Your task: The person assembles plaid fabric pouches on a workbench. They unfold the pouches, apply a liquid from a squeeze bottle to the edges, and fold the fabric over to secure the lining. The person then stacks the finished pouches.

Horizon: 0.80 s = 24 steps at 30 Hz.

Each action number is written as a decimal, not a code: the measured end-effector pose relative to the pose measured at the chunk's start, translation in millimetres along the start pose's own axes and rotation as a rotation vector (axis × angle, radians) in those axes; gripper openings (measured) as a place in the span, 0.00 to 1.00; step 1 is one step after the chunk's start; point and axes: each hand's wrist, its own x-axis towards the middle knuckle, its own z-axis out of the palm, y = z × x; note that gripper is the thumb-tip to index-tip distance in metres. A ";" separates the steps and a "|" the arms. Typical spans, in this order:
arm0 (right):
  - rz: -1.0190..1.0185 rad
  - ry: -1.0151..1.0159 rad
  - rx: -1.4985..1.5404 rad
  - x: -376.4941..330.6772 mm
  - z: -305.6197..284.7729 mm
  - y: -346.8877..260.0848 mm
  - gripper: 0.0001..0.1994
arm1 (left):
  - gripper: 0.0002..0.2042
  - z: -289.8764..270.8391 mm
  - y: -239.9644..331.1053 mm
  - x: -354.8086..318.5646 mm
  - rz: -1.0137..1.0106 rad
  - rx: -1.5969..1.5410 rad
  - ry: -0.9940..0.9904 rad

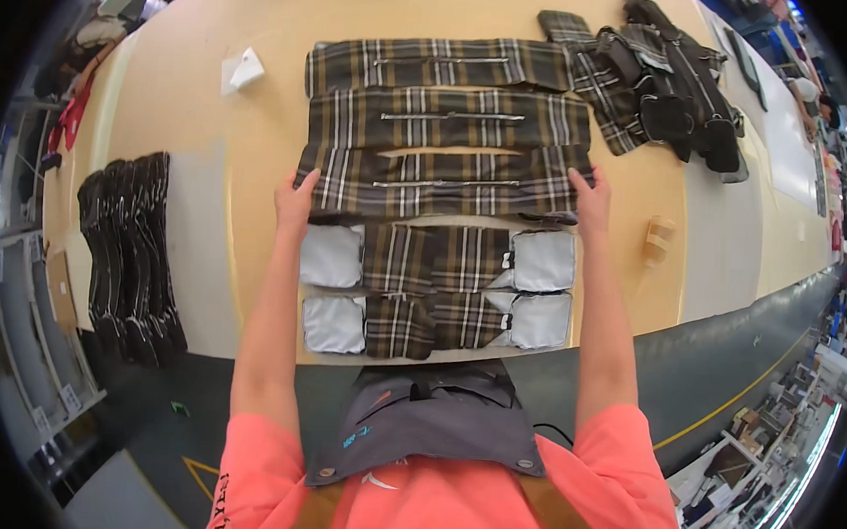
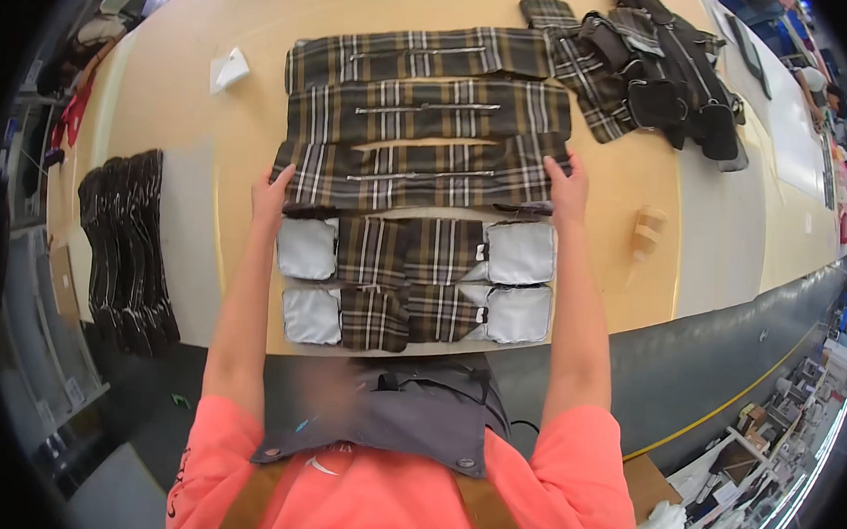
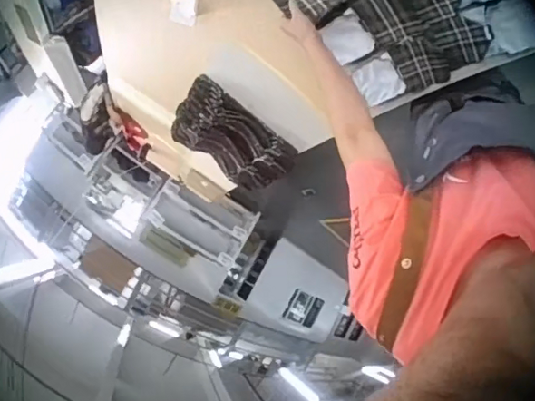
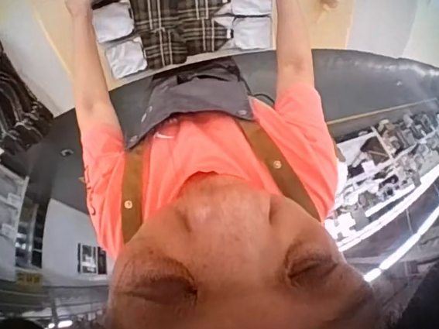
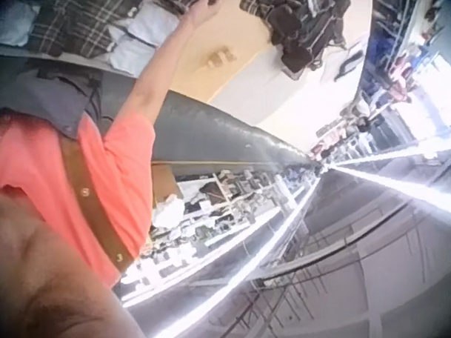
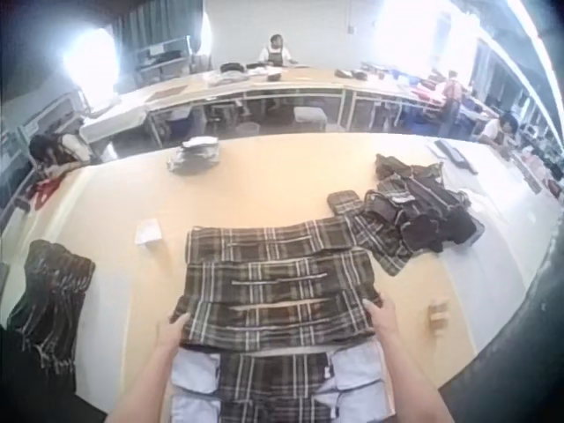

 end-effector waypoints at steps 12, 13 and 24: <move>-0.557 0.352 -1.053 -38.3 13.7 -13.2 0.15 | 0.14 12.3 21.1 -43.5 0.795 0.855 0.569; -0.690 0.223 -0.983 -54.8 22.0 -23.9 0.15 | 0.15 19.8 21.8 -61.9 0.724 0.722 0.336; -0.615 -0.352 -1.114 -201.8 122.7 24.5 0.05 | 0.17 98.8 -43.9 -181.9 0.624 0.761 -0.381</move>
